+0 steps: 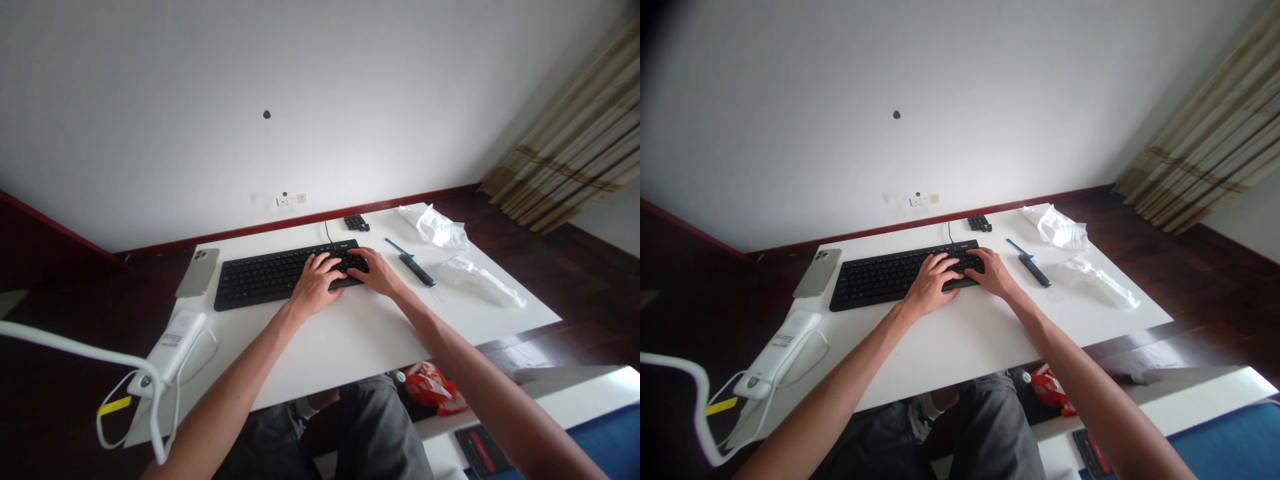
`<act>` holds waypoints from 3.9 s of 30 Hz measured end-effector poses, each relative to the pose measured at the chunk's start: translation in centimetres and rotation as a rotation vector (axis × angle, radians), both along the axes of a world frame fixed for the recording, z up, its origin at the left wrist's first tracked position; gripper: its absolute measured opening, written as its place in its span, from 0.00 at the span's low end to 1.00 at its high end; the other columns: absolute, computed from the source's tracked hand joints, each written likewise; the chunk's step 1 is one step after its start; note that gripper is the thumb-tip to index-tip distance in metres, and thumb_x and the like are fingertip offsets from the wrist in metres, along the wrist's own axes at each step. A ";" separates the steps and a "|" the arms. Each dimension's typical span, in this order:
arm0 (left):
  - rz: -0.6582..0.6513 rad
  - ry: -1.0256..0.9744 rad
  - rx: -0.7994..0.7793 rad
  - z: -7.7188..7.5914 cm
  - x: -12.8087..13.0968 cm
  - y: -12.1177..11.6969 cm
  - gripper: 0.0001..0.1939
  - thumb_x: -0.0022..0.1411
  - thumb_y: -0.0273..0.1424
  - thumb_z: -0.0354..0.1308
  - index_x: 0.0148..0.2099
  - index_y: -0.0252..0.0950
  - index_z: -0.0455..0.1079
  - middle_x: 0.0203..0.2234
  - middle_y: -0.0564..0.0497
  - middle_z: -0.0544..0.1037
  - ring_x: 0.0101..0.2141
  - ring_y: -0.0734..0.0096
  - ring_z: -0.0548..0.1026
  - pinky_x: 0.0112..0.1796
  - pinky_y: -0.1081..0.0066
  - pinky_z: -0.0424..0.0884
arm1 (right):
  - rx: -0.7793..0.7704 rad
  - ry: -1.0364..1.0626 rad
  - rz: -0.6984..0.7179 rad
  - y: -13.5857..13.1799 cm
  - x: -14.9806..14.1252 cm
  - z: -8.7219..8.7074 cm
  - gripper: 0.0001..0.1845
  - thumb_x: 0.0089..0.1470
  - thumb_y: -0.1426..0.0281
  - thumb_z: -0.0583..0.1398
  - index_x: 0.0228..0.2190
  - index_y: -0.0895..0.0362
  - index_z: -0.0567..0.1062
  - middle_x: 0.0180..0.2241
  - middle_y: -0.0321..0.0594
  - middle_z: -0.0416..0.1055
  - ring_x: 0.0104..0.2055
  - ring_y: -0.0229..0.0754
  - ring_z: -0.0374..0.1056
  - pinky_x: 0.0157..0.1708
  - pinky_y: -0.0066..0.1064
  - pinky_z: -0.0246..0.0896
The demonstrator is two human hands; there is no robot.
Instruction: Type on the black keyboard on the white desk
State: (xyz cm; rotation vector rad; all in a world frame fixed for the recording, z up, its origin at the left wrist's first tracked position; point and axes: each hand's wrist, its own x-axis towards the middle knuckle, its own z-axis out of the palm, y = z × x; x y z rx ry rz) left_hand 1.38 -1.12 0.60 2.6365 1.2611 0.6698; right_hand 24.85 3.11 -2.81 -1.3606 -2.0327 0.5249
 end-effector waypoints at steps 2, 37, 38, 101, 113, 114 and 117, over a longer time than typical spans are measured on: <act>0.020 0.020 -0.001 -0.1 0.1 0.0 0.12 0.64 0.34 0.65 0.50 0.44 0.79 0.64 0.52 0.70 0.68 0.50 0.57 0.68 0.41 0.49 | 0.005 -0.012 0.004 0.1 0.0 -0.1 0.29 0.56 0.60 0.65 0.58 0.51 0.73 0.59 0.49 0.66 0.61 0.57 0.63 0.63 0.51 0.57; 0.363 0.085 0.054 -2.5 -3.6 1.8 0.34 0.72 0.55 0.44 0.71 0.45 0.61 0.70 0.46 0.61 0.69 0.40 0.57 0.66 0.39 0.51 | 0.209 0.011 -0.492 8.8 1.2 -0.5 0.21 0.53 0.74 0.56 0.48 0.59 0.79 0.41 0.50 0.75 0.35 0.48 0.71 0.44 0.40 0.67; 0.363 0.085 0.053 -2.5 -3.5 1.8 0.34 0.72 0.55 0.44 0.71 0.46 0.61 0.70 0.46 0.61 0.69 0.40 0.57 0.66 0.39 0.51 | 0.216 -0.033 -0.477 8.7 1.0 -0.5 0.22 0.54 0.74 0.56 0.48 0.59 0.79 0.42 0.51 0.74 0.35 0.48 0.70 0.44 0.40 0.66; 0.392 0.131 0.065 -2.8 -3.5 1.8 0.33 0.72 0.54 0.43 0.71 0.45 0.61 0.69 0.46 0.62 0.68 0.41 0.58 0.66 0.39 0.52 | -0.085 0.235 -0.203 7.9 2.2 0.9 0.21 0.52 0.52 0.66 0.41 0.53 0.86 0.44 0.43 0.82 0.49 0.55 0.75 0.51 0.42 0.66; 0.425 0.222 0.034 -2.2 -3.2 1.5 0.34 0.74 0.54 0.39 0.73 0.45 0.57 0.72 0.49 0.57 0.70 0.44 0.54 0.67 0.43 0.50 | -0.085 0.226 -0.218 8.1 2.1 0.9 0.21 0.53 0.52 0.64 0.40 0.53 0.85 0.41 0.41 0.83 0.45 0.54 0.75 0.47 0.40 0.65; 0.427 0.226 0.038 -2.2 -3.1 1.4 0.33 0.74 0.54 0.39 0.73 0.45 0.57 0.72 0.49 0.58 0.70 0.45 0.54 0.68 0.43 0.51 | -0.084 0.228 -0.203 8.1 2.2 0.9 0.22 0.53 0.51 0.64 0.41 0.53 0.85 0.41 0.42 0.83 0.45 0.54 0.75 0.47 0.40 0.65; 0.428 0.240 0.038 -2.0 -3.0 1.3 0.33 0.74 0.53 0.40 0.73 0.46 0.57 0.71 0.49 0.58 0.70 0.45 0.55 0.68 0.43 0.51 | -0.088 0.204 -0.126 8.0 2.3 0.9 0.23 0.54 0.50 0.63 0.42 0.52 0.84 0.43 0.41 0.82 0.45 0.53 0.75 0.48 0.41 0.65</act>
